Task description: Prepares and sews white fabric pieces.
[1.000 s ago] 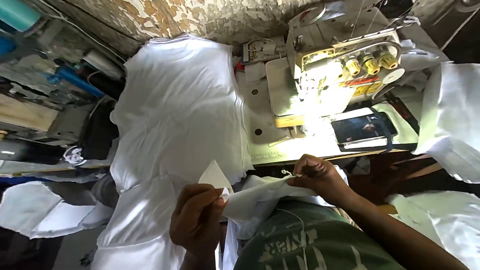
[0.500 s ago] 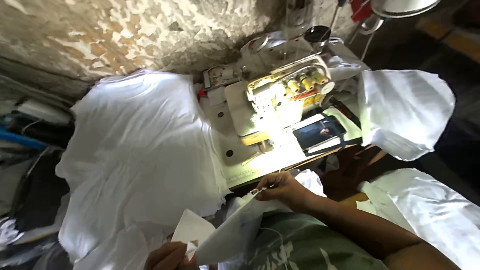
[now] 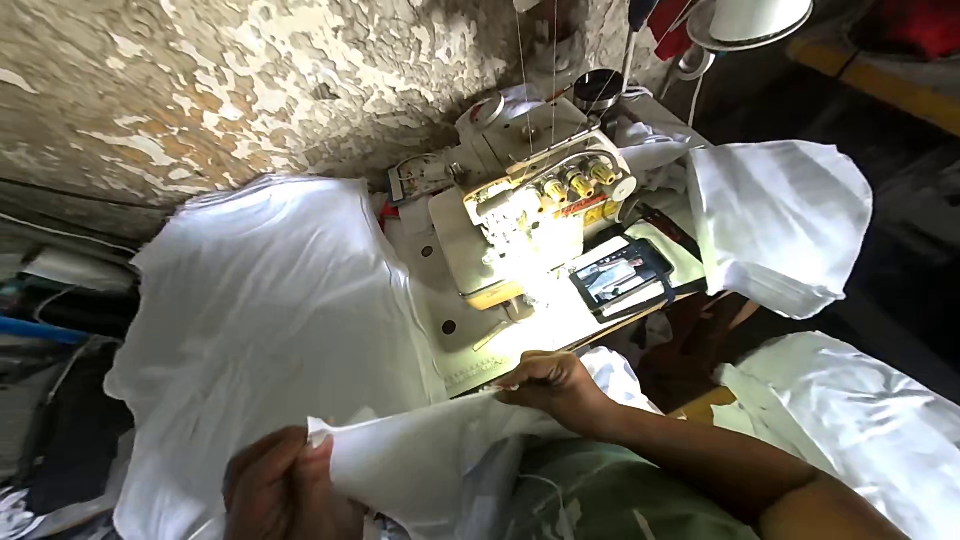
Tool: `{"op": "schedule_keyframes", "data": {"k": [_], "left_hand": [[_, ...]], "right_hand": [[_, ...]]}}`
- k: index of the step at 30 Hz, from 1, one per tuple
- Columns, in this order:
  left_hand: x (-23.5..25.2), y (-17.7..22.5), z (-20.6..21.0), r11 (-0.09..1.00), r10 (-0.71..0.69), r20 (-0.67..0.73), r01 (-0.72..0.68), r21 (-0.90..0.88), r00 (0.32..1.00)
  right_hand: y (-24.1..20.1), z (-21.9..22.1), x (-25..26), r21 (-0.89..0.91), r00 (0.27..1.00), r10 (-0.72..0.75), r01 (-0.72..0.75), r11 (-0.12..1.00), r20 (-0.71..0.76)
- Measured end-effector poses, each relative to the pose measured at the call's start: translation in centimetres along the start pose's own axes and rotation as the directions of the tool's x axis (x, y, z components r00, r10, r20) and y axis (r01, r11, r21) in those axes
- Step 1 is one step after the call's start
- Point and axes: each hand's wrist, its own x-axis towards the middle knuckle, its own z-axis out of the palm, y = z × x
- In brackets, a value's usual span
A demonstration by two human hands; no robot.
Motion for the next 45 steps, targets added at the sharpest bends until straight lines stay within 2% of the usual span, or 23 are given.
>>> {"op": "schedule_keyframes", "data": {"k": [2,4,6,9,15,19,22,24,26,28,31,35,37,40,45], "left_hand": [[1.7,1.1,0.8,0.987,0.152,0.044,-0.154,0.045,0.987],[2.2,2.3,1.7,0.976,0.214,0.092,-0.215,0.006,0.972],[2.0,2.8,2.4,0.974,0.225,0.102,-0.222,-0.038,0.969],[1.5,2.5,2.9,0.980,0.200,0.080,-0.197,-0.041,0.977],[0.5,3.2,2.5,0.980,0.197,0.139,-0.196,-0.020,0.971],[-0.1,2.2,2.1,0.988,0.150,0.081,-0.153,0.026,0.985],[1.0,0.6,2.2,0.999,0.042,0.035,-0.042,0.026,0.999],[2.7,-0.3,2.8,0.999,0.012,0.021,-0.013,0.029,1.000],[4.7,-1.3,4.2,0.997,0.075,0.039,-0.076,0.028,0.996],[6.8,-2.4,6.8,0.985,0.169,0.106,-0.171,0.005,0.980],[8.8,-4.4,12.8,0.972,0.236,0.223,-0.230,-0.053,0.946],[8.0,-4.8,20.0,0.990,0.128,0.404,-0.143,0.008,0.906],[6.8,-5.3,22.6,0.986,0.145,0.435,-0.164,0.007,0.889],[5.5,-6.5,24.3,0.961,0.231,0.424,-0.275,0.043,0.875],[5.1,-7.0,23.5,0.976,0.160,0.379,-0.205,0.079,0.911]], "right_hand": [[0.6,-0.5,0.4,-0.217,0.988,-0.129,0.107,0.970,-0.091],[0.9,-1.4,0.6,-0.278,0.982,-0.165,0.134,0.951,-0.093],[0.6,-2.2,0.6,-0.192,0.994,-0.092,0.080,0.978,-0.054],[0.5,-2.5,0.5,0.032,0.999,0.026,-0.027,0.999,0.022],[0.9,-2.5,1.4,-0.030,0.974,0.165,-0.162,0.986,0.156],[0.8,-1.8,1.7,0.027,0.965,0.214,-0.221,0.975,0.154],[1.3,-1.2,1.4,-0.073,0.988,0.110,-0.102,0.992,0.110],[1.8,-0.7,1.1,-0.176,0.996,-0.068,0.077,0.981,0.056],[2.2,-0.5,1.0,-0.254,0.976,-0.217,0.208,0.945,-0.008],[2.9,-0.9,1.1,-0.272,0.966,-0.249,0.220,0.937,-0.075],[4.7,-2.3,0.6,-0.208,0.971,-0.145,0.105,0.973,-0.189],[6.7,-4.7,-1.2,-0.207,0.942,0.045,-0.119,0.971,-0.331],[7.1,-5.6,-2.2,-0.215,0.925,0.093,-0.182,0.959,-0.368],[7.2,-6.3,-3.1,-0.227,0.914,0.097,-0.199,0.953,-0.395],[6.7,-6.0,-3.0,-0.214,0.921,0.096,-0.188,0.959,-0.378]]}}
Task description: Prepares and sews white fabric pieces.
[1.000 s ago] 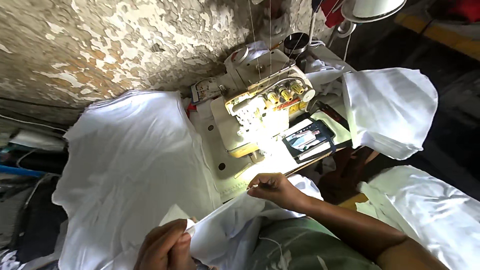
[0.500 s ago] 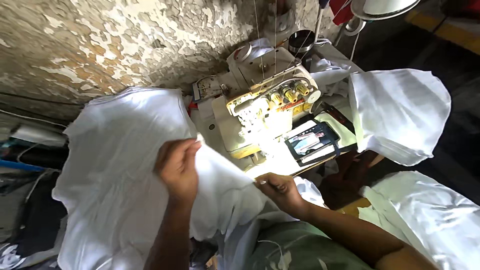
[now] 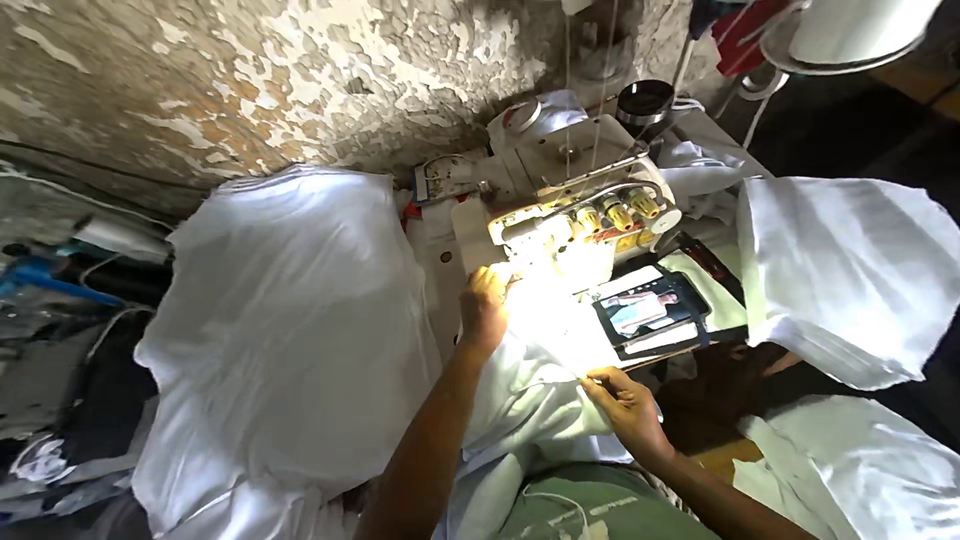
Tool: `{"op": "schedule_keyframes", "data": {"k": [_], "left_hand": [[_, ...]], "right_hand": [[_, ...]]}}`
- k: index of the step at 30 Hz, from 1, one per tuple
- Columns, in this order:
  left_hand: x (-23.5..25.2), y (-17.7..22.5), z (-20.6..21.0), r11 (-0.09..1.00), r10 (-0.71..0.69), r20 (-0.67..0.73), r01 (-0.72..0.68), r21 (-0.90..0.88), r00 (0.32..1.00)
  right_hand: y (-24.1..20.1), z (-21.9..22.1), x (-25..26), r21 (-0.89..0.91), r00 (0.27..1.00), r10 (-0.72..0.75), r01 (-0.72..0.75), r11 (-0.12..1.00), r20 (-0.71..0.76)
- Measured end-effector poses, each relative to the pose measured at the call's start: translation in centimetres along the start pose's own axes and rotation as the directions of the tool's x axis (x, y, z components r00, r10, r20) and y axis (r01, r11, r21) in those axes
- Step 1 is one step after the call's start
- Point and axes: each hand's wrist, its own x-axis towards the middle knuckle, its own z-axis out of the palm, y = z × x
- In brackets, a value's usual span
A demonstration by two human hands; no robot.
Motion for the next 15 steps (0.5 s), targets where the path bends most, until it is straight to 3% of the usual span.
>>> {"op": "schedule_keyframes", "data": {"k": [6,10,15], "left_hand": [[-3.2,3.7,-0.7,0.938,0.012,0.103,-0.047,0.344,0.995],[-4.4,5.1,0.0,0.936,-0.089,0.125,0.041,0.350,0.988],[-3.7,5.3,1.1,0.924,-0.119,0.064,0.087,0.372,0.991]], "right_hand": [[-0.6,0.1,0.0,0.021,0.999,-0.017,0.018,1.000,-0.033],[-1.0,-0.2,0.5,0.043,0.997,-0.029,0.032,0.999,-0.071],[-1.6,-0.2,1.8,0.013,0.991,-0.058,0.060,0.998,-0.118]]}}
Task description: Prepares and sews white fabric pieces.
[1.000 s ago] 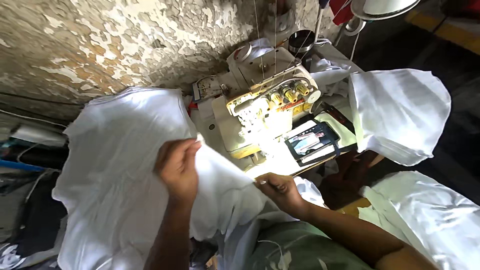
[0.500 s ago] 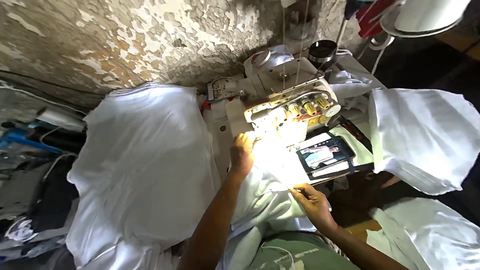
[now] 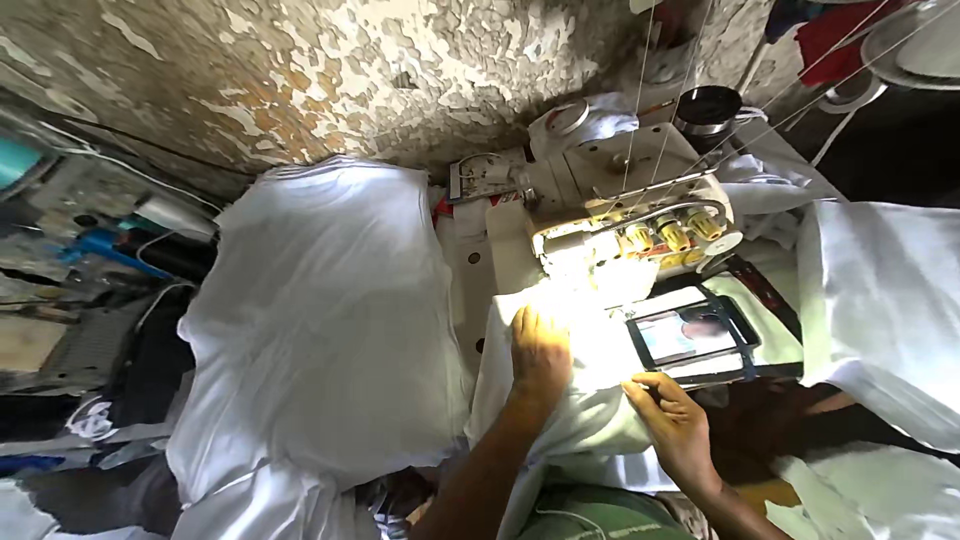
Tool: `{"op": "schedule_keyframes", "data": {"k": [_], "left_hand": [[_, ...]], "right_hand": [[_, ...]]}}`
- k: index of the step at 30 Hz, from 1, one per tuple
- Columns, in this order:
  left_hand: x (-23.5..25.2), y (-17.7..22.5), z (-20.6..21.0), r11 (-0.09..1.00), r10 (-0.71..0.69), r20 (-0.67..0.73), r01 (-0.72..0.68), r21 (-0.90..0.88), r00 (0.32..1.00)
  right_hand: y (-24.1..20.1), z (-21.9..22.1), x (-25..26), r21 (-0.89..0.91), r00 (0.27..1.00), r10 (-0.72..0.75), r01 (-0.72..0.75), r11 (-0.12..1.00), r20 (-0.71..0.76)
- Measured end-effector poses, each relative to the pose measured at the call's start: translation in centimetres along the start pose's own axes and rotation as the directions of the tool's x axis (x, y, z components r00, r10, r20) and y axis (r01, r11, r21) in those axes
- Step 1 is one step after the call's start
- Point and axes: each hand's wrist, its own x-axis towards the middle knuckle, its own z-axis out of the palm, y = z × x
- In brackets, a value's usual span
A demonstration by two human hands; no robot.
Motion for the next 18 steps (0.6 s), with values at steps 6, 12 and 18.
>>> {"op": "schedule_keyframes", "data": {"k": [6,12,18], "left_hand": [[0.3,0.2,0.3,1.000,-0.021,-0.018,0.021,0.021,1.000],[-0.7,1.1,-1.0,0.998,0.005,0.035,-0.007,0.060,0.999],[0.0,0.7,-0.7,0.997,0.009,0.085,-0.015,0.074,0.996]], "right_hand": [[-0.1,-0.1,0.6,-0.017,1.000,-0.016,0.016,1.000,-0.025],[-0.7,-0.2,0.2,-0.059,0.998,-0.057,0.054,0.997,-0.039],[-0.9,0.8,0.5,-0.049,0.998,-0.056,0.055,0.997,-0.022]]}}
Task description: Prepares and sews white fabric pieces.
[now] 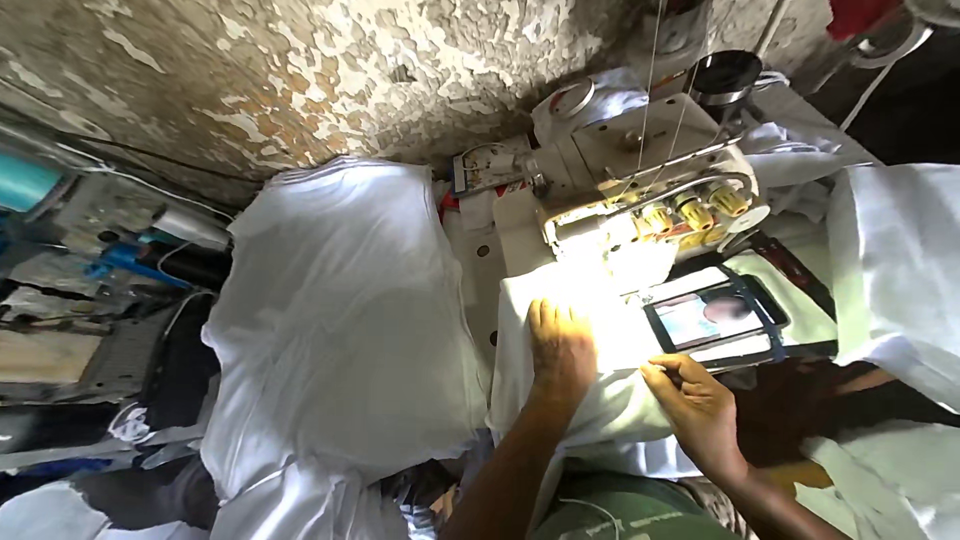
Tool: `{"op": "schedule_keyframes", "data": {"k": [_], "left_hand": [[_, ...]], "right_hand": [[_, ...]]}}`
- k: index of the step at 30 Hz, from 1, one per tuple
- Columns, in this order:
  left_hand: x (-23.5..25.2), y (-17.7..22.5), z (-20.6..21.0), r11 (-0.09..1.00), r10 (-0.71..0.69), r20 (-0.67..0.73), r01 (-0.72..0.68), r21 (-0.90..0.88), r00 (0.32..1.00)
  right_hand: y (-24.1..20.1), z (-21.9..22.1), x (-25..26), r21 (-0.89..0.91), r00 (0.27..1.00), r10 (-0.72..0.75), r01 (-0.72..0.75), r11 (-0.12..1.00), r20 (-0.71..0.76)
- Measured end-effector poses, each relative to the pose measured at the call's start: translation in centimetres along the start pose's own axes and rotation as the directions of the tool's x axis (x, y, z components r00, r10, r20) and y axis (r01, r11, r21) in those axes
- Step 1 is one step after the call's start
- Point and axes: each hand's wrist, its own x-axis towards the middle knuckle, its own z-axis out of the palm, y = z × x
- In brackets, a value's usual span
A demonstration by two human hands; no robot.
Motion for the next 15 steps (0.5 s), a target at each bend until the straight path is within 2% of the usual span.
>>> {"op": "schedule_keyframes", "data": {"k": [3,6,11,15], "left_hand": [[0.6,-0.5,0.1,0.998,-0.049,0.055,0.051,-0.040,0.997],[1.5,-2.2,0.4,0.977,-0.090,0.090,0.105,-0.185,0.992],[3.9,-6.6,-0.6,0.910,0.036,0.203,0.052,-0.412,0.978],[6.3,-8.0,-0.1,0.882,0.067,0.186,0.029,-0.470,0.980]], "right_hand": [[0.0,0.6,0.4,0.002,1.000,0.006,-0.006,1.000,0.006],[0.1,1.6,1.1,0.013,1.000,-0.003,0.003,1.000,0.009],[0.3,3.4,2.7,0.005,1.000,-0.008,0.008,1.000,0.012],[0.7,4.7,4.4,-0.030,0.999,-0.027,0.026,0.999,-0.019]]}}
